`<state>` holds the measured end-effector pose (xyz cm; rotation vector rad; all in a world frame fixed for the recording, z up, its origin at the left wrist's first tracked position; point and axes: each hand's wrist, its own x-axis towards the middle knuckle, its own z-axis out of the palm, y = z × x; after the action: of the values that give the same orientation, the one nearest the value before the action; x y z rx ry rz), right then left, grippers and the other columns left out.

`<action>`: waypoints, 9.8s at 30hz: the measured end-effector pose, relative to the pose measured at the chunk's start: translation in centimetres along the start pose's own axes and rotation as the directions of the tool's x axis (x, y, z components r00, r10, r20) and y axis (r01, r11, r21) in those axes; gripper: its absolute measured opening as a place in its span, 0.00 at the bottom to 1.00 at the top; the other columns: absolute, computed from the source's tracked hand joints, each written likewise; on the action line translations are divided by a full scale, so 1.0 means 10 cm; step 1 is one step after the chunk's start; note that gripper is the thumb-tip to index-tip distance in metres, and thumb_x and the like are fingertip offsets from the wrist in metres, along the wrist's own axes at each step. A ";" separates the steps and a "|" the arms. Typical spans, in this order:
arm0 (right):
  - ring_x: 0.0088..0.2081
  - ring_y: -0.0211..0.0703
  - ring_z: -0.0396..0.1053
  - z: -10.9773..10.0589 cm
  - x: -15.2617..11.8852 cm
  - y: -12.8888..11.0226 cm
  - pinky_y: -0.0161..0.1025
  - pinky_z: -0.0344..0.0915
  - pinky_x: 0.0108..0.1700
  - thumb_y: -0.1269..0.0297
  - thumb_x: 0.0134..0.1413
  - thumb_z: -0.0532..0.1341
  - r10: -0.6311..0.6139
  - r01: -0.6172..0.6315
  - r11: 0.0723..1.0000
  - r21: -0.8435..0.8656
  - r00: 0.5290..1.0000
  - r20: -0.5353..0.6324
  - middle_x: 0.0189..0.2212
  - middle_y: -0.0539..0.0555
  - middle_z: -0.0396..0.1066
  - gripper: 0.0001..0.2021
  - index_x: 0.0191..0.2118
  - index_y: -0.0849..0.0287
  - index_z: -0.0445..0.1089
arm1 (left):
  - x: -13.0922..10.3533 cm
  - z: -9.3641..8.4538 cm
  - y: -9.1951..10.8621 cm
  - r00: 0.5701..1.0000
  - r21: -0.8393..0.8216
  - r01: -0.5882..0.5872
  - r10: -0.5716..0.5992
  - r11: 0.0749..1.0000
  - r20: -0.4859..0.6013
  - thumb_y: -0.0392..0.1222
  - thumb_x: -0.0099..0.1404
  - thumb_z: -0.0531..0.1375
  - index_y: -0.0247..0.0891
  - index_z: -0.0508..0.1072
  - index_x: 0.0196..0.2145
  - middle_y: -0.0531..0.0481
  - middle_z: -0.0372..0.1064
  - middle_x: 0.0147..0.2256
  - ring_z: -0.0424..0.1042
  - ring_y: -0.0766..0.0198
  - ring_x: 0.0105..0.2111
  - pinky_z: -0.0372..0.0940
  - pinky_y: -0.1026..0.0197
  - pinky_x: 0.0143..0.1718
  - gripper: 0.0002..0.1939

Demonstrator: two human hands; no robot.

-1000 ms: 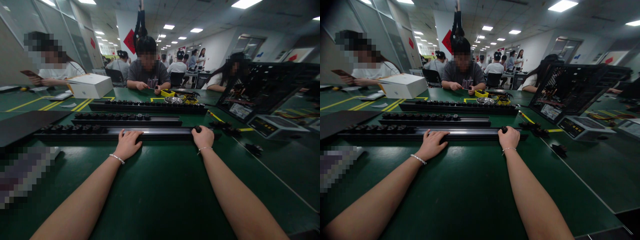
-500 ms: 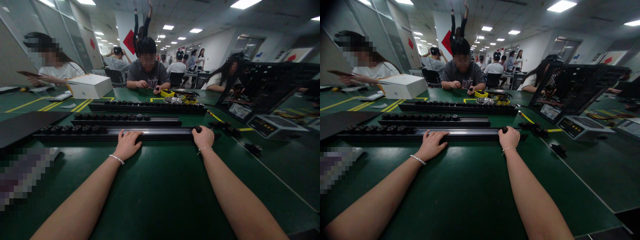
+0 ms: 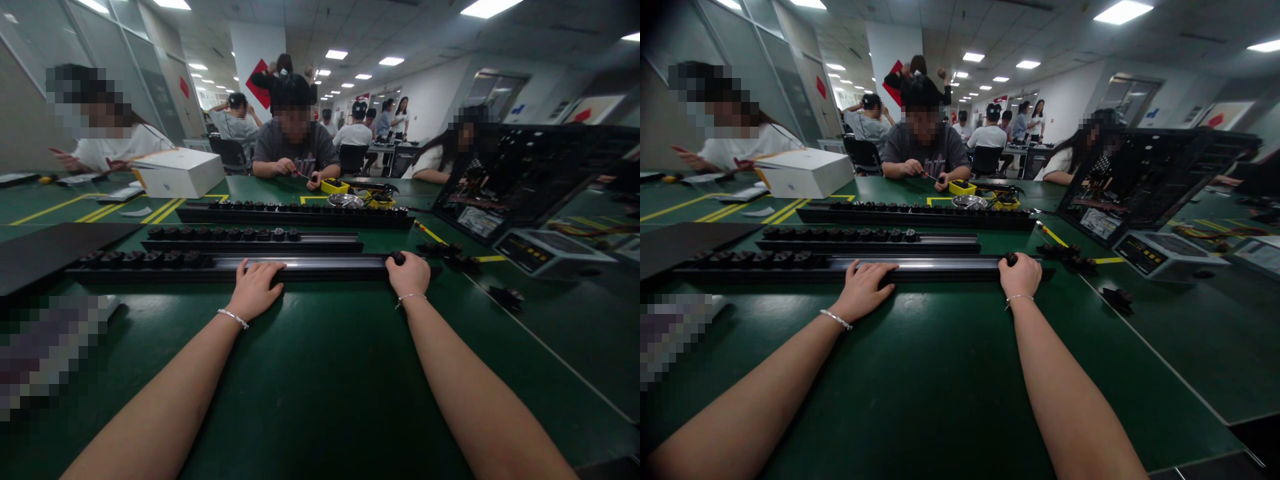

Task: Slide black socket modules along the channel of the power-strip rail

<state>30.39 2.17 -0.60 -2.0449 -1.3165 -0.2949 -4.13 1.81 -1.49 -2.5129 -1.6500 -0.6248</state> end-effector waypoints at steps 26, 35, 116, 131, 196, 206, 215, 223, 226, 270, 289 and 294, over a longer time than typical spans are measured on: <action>0.38 0.50 0.66 0.03 0.05 0.11 0.45 0.57 0.48 0.58 0.48 0.55 0.042 -0.042 0.999 0.001 0.999 -0.034 0.33 0.60 0.72 0.16 0.36 0.64 0.73 | 0.00 0.01 -0.01 1.000 -0.005 -0.009 0.009 1.000 -0.012 0.46 0.61 0.52 0.49 0.64 0.52 0.51 0.70 0.49 0.64 0.54 0.51 0.37 0.42 0.60 0.20; 0.37 0.50 0.66 0.03 0.06 0.13 0.46 0.58 0.47 0.58 0.47 0.55 0.046 -0.047 0.999 -0.015 0.999 -0.027 0.33 0.61 0.72 0.17 0.36 0.64 0.73 | 0.00 -0.01 0.00 1.000 -0.003 -0.005 0.005 1.000 -0.005 0.46 0.61 0.52 0.49 0.65 0.52 0.51 0.70 0.49 0.64 0.54 0.51 0.38 0.42 0.60 0.21; 0.42 0.52 0.65 0.02 0.16 0.35 0.49 0.59 0.50 0.60 0.47 0.56 0.177 -0.173 0.984 0.049 0.980 -0.089 0.38 0.63 0.72 0.18 0.41 0.65 0.72 | 0.00 0.00 0.00 1.000 0.006 0.000 0.000 1.000 -0.003 0.46 0.61 0.52 0.49 0.64 0.53 0.51 0.70 0.49 0.64 0.54 0.51 0.37 0.42 0.60 0.21; 0.44 0.53 0.65 0.03 0.17 0.38 0.49 0.58 0.51 0.62 0.47 0.56 0.178 -0.174 0.984 0.048 0.978 -0.112 0.40 0.65 0.71 0.19 0.43 0.67 0.71 | -0.01 -0.01 0.00 1.000 0.011 -0.008 0.008 1.000 -0.006 0.46 0.61 0.52 0.47 0.64 0.52 0.51 0.70 0.49 0.64 0.54 0.51 0.37 0.42 0.60 0.20; 0.44 0.48 0.67 -0.10 0.26 0.52 0.41 0.60 0.49 0.59 0.45 0.61 0.497 -0.484 0.860 0.161 0.866 -0.050 0.43 0.60 0.71 0.22 0.48 0.58 0.70 | -0.02 -0.02 0.04 0.999 -0.026 -0.001 0.000 1.000 -0.041 0.45 0.61 0.53 0.48 0.65 0.52 0.52 0.70 0.48 0.64 0.56 0.51 0.36 0.42 0.61 0.20; 0.41 0.47 0.66 -0.09 0.31 0.63 0.40 0.59 0.47 0.60 0.45 0.62 0.507 -0.490 0.855 0.170 0.858 -0.076 0.41 0.58 0.72 0.19 0.46 0.57 0.72 | -0.02 -0.01 0.04 0.999 -0.057 -0.006 0.003 0.998 -0.050 0.44 0.61 0.53 0.49 0.65 0.51 0.53 0.70 0.49 0.63 0.56 0.52 0.36 0.42 0.61 0.20; 0.40 0.47 0.67 -0.07 0.41 0.85 0.42 0.61 0.47 0.60 0.42 0.62 0.532 -0.501 0.837 0.221 0.840 -0.110 0.38 0.56 0.72 0.18 0.43 0.59 0.72 | -0.01 0.00 0.02 0.999 -0.038 -0.014 0.013 0.999 -0.036 0.45 0.61 0.53 0.47 0.65 0.52 0.52 0.70 0.50 0.64 0.55 0.51 0.36 0.42 0.61 0.20; 0.40 0.46 0.67 -0.01 0.48 1.01 0.43 0.62 0.48 0.62 0.43 0.60 0.544 -0.467 0.825 0.319 0.808 -0.224 0.38 0.55 0.70 0.19 0.44 0.60 0.70 | 0.00 0.00 -0.01 1.000 -0.014 -0.011 0.011 1.000 -0.020 0.46 0.61 0.52 0.47 0.65 0.52 0.50 0.70 0.49 0.64 0.53 0.52 0.37 0.41 0.60 0.20; 0.43 0.47 0.65 -0.01 0.49 1.04 0.44 0.61 0.50 0.61 0.42 0.61 0.507 -0.428 0.856 0.291 0.805 -0.307 0.42 0.56 0.67 0.18 0.42 0.59 0.72 | 0.00 0.01 -0.02 1.000 -0.001 -0.013 0.013 1.000 -0.015 0.47 0.61 0.52 0.47 0.65 0.52 0.50 0.70 0.49 0.64 0.53 0.51 0.37 0.41 0.60 0.20; 0.62 0.51 0.46 0.03 -0.17 -0.29 0.53 0.44 0.60 0.58 0.59 0.45 -0.263 0.264 0.964 -0.023 0.965 0.017 0.62 0.58 0.53 0.25 0.58 0.61 0.61 | 0.00 -0.05 0.02 0.963 -0.005 0.182 -0.179 0.983 -0.201 0.46 0.63 0.51 0.47 0.64 0.52 0.48 0.63 0.56 0.54 0.53 0.59 0.41 0.39 0.61 0.20; 0.60 0.51 0.53 0.11 -0.30 -0.41 0.54 0.43 0.61 0.57 0.61 0.42 -0.197 0.213 0.976 -0.043 0.950 0.244 0.58 0.54 0.61 0.25 0.57 0.58 0.64 | -0.11 -0.21 -0.62 0.660 -0.129 0.666 -0.661 0.735 -0.357 0.50 0.63 0.48 0.32 0.52 0.61 0.33 0.44 0.64 0.37 0.41 0.65 0.38 0.30 0.59 0.32; 0.60 0.51 0.52 0.10 -0.30 -0.42 0.55 0.43 0.61 0.57 0.60 0.42 -0.190 0.206 0.978 -0.042 0.950 0.248 0.59 0.55 0.60 0.25 0.57 0.58 0.64 | -0.10 -0.19 -0.59 0.662 -0.152 0.655 -0.659 0.740 -0.358 0.48 0.63 0.48 0.33 0.50 0.61 0.35 0.46 0.64 0.36 0.44 0.65 0.37 0.31 0.59 0.32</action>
<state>25.21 1.72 -1.16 -2.0566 -1.6887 -0.1832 -10.30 2.93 -1.08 -1.5479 -2.3478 -1.0982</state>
